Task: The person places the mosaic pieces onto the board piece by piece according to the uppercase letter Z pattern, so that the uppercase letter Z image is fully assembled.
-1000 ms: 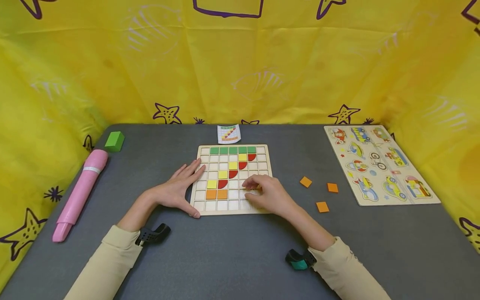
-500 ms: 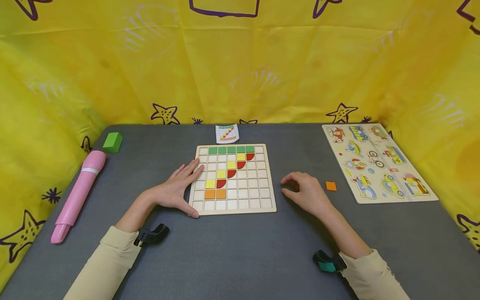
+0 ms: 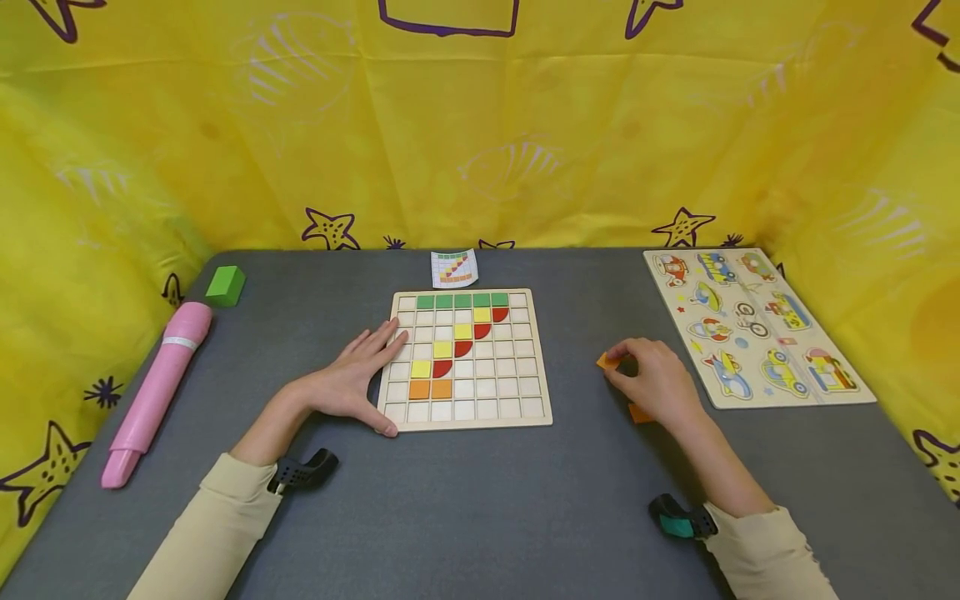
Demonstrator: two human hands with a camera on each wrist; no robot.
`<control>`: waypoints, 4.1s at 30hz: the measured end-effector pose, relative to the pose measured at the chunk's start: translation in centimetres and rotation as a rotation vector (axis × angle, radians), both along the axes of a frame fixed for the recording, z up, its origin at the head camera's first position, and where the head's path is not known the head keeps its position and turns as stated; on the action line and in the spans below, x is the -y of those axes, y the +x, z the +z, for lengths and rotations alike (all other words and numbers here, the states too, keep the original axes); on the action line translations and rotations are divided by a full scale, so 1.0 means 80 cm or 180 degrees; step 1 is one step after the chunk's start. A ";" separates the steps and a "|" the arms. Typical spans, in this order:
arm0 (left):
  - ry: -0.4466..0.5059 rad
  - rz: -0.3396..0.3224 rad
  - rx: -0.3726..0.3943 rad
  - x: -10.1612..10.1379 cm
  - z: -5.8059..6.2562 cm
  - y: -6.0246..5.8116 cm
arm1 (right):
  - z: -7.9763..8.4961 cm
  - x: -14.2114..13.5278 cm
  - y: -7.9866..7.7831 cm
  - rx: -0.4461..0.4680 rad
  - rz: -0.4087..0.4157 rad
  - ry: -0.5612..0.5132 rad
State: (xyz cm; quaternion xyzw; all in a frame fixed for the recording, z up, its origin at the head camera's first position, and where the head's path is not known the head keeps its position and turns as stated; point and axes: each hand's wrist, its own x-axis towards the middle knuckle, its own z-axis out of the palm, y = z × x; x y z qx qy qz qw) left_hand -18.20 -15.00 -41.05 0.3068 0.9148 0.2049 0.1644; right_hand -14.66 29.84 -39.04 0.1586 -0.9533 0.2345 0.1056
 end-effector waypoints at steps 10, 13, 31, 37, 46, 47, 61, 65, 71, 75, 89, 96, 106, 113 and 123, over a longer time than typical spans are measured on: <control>0.0015 -0.0008 0.0002 0.000 0.001 0.000 | -0.001 -0.003 -0.001 0.0085 -0.0043 0.0032; 0.0022 -0.0005 0.0001 0.000 0.002 0.000 | -0.001 0.003 -0.001 0.0098 -0.0055 -0.0019; 0.0020 0.0010 0.0002 0.000 0.001 0.000 | 0.008 0.089 -0.005 0.0517 0.0318 -0.0510; 0.0006 0.0006 0.0005 0.001 0.001 -0.001 | 0.006 0.118 -0.005 0.0569 0.0597 -0.0507; 0.0013 0.0015 0.0015 0.001 0.000 -0.001 | 0.002 0.154 -0.002 0.0716 0.0923 -0.0600; 0.0012 0.0013 0.0013 0.002 0.000 -0.001 | 0.002 0.158 -0.002 0.0731 0.0959 -0.0605; 0.0027 0.0006 0.0031 0.001 0.001 0.000 | 0.000 0.188 -0.007 0.0691 0.1289 -0.0447; 0.0026 0.0020 0.0052 0.000 0.001 0.000 | -0.001 0.190 -0.006 0.0746 0.1277 -0.0423; 0.0032 0.0020 0.0066 -0.001 0.002 0.001 | -0.001 0.187 -0.005 0.0739 0.1292 -0.0466; 0.0089 -0.0014 0.0016 -0.001 0.003 0.002 | 0.001 0.179 -0.003 0.0690 0.1266 -0.0574; 0.0086 -0.0040 -0.0050 -0.001 0.004 0.004 | 0.002 0.089 0.016 0.0538 0.0860 -0.0452; 0.0086 -0.0026 0.0001 -0.001 0.006 0.004 | 0.007 0.034 0.032 0.0408 0.0629 -0.0264; 0.0036 -0.0029 -0.0002 -0.001 0.005 0.002 | 0.016 -0.033 0.052 0.0509 0.0508 0.0104; 0.0037 -0.0028 -0.0004 0.000 0.003 0.002 | 0.012 -0.049 0.055 0.0600 0.0661 -0.0074; 0.0026 -0.0024 0.0008 -0.001 0.005 0.003 | 0.006 -0.022 0.047 0.0580 0.0561 -0.0336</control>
